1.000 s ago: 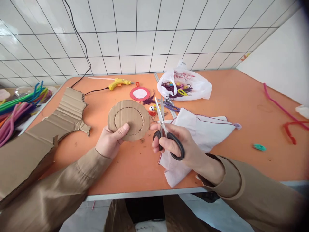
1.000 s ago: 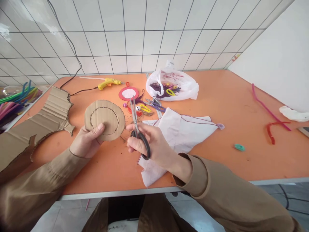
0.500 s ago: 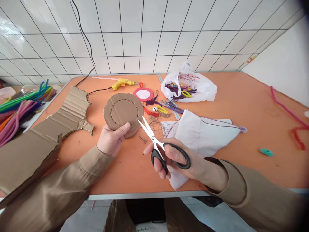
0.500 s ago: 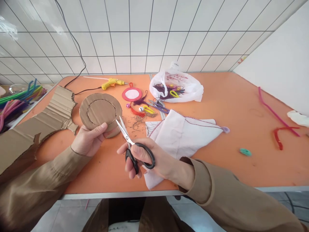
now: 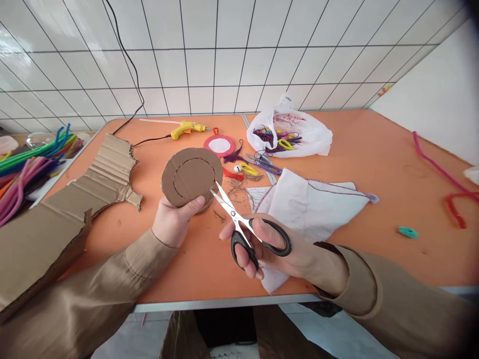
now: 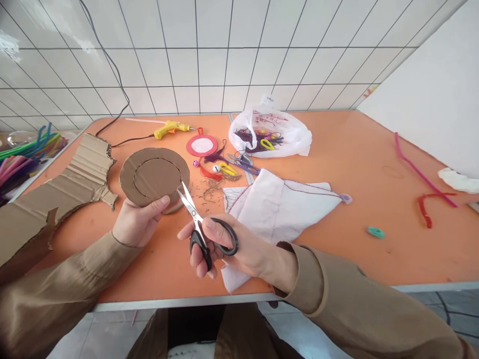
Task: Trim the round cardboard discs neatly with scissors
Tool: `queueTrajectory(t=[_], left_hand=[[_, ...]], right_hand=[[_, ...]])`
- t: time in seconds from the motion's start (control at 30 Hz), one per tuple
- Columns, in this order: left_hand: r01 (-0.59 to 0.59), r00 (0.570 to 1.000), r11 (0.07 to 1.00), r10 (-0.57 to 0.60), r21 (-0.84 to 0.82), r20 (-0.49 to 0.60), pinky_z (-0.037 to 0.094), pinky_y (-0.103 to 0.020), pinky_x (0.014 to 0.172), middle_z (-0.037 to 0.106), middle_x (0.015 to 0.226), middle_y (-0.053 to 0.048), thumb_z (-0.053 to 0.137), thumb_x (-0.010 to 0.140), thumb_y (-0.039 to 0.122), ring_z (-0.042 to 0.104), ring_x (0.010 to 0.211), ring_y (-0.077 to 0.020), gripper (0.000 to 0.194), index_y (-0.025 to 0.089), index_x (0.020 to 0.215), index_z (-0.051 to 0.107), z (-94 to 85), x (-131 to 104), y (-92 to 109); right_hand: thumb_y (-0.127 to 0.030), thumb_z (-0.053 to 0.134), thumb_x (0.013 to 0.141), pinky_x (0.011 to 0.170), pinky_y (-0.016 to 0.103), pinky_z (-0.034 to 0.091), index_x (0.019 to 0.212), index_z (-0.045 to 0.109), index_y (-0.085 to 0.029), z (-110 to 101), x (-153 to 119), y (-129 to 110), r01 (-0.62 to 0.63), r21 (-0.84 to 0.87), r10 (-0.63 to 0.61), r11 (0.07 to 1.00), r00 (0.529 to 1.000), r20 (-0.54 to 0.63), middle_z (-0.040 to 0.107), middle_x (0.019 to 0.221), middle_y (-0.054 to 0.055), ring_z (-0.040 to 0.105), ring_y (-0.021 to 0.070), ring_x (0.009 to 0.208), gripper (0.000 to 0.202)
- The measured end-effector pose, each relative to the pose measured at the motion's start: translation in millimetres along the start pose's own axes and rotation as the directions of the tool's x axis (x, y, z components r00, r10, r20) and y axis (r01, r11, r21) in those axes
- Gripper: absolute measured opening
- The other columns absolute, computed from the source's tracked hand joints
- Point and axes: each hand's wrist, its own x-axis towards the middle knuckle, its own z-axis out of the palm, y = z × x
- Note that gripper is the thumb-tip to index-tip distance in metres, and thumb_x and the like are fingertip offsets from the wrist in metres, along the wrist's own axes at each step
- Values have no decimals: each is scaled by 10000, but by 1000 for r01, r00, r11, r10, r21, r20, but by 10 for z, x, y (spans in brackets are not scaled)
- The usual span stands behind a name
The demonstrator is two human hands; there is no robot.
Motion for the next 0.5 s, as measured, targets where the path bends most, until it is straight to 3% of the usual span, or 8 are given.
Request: queueTrajectory(t=[0.27,0.5], left_hand=[[-81,997,994,80,79,9,617,-375,794,796,910,-48,888,638,227,723,894,-253,219,196,838,801,10,-39,-31],[-184,983,982,183,50,21,644,-317,761,799,924,-31,866,675,189,736,859,-210,205,213,871,810,43,-67,-63]], right_hand=[[-693,703,754,445,192,443,1006,674,-132,25,6,9,-5,23,6,1000,1000,-22,639,675,12,598,98,508,616],[-697,699,757,452,201,468,1025,674,-125,21,30,35,13,132,-15,991,1000,16,655,703,25,618,110,529,632]])
